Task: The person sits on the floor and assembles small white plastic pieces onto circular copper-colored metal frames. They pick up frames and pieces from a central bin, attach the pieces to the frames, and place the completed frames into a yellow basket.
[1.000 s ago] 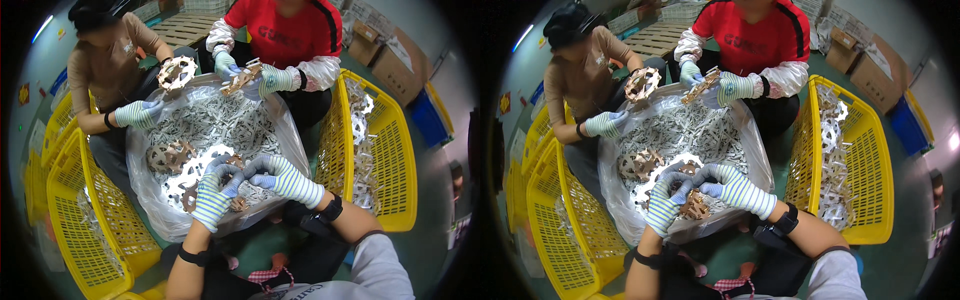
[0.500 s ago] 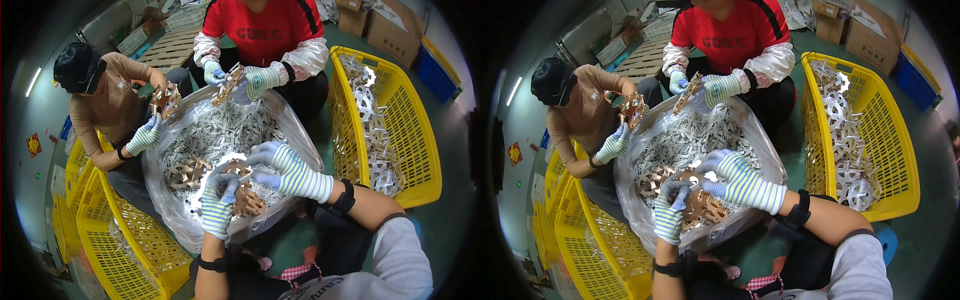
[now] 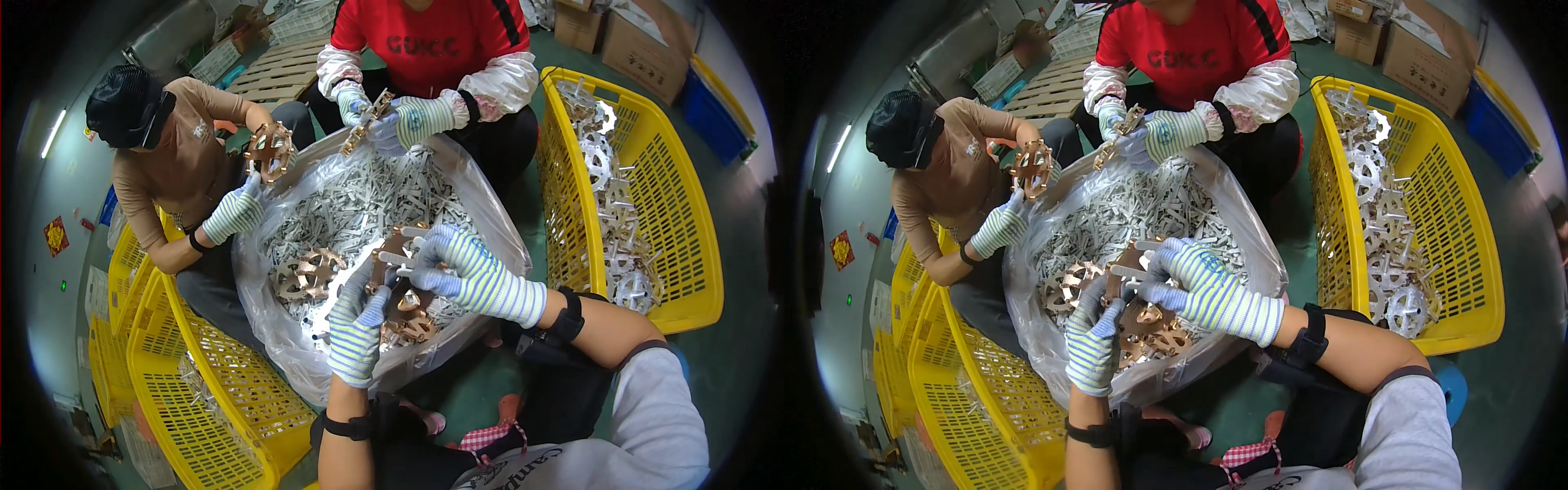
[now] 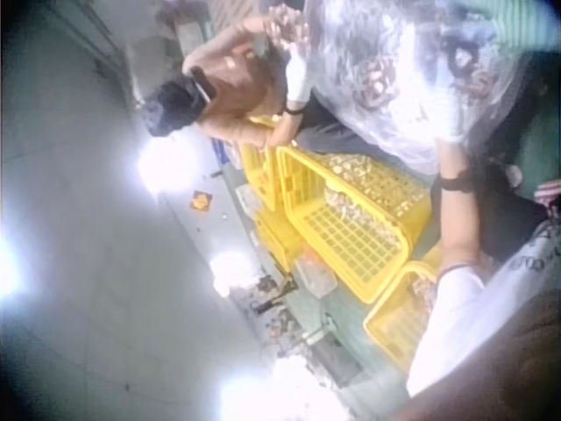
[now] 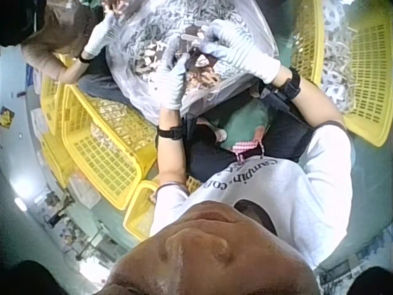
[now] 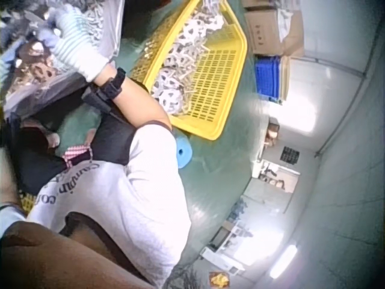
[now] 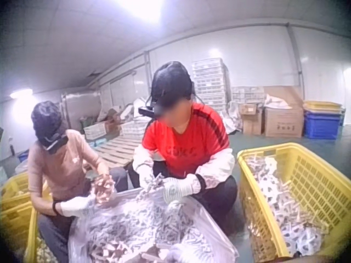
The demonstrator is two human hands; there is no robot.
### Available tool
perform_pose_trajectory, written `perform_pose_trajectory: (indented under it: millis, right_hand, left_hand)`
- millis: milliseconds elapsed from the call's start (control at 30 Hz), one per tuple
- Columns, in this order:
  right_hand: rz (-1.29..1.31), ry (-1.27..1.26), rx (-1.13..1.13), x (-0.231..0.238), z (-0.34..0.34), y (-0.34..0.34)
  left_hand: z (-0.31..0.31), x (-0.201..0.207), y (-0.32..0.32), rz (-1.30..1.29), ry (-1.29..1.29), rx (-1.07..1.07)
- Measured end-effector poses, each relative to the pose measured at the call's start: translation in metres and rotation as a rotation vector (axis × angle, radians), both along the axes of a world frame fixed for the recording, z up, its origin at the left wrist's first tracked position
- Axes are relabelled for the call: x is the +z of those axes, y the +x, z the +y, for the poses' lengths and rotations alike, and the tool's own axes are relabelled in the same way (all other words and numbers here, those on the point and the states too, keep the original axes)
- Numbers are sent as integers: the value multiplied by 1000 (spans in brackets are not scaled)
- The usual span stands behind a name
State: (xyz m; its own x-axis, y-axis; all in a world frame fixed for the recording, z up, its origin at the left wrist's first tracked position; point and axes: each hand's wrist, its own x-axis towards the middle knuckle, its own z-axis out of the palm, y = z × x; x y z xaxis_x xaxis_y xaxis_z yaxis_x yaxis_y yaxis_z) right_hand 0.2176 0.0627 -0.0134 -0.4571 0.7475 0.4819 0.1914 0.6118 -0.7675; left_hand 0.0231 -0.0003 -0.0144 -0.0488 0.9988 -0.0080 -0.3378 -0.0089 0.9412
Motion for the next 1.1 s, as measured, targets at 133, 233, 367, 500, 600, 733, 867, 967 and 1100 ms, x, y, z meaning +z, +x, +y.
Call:
perform_pose_trajectory:
  millis: [133, 233, 367, 500, 600, 733, 867, 967, 1100]
  right_hand:
    - [-48, 161, -22, 7, -7, -4]
    - [-112, 267, -35, 10, -8, -4]
    - [-181, 213, -59, 18, -12, -4]
    - [-194, 184, -114, 17, -11, -4]
    - [-150, 236, -128, 13, -12, -7]
    - [-134, 230, -46, 11, -15, -9]
    - [-219, 361, -85, 15, -17, -11]
    - [-327, 419, -165, 19, -21, -11]
    - [-397, 383, -180, 21, -21, -11]
  left_hand:
    - [-2, 4, 1, 112, -20, 51]
    - [-1, 0, 0, 211, -18, 89]
    - [1, -6, 1, 262, 7, 139]
    - [4, -8, -3, 216, -46, 147]
    - [4, -10, -8, 313, -73, 99]
    - [-2, -11, -4, 256, 10, 0]
    - [-5, -7, 2, 155, 45, -53]
    - [-5, -8, 3, 235, 79, -25]
    - [-5, -7, 1, 413, 129, 31]
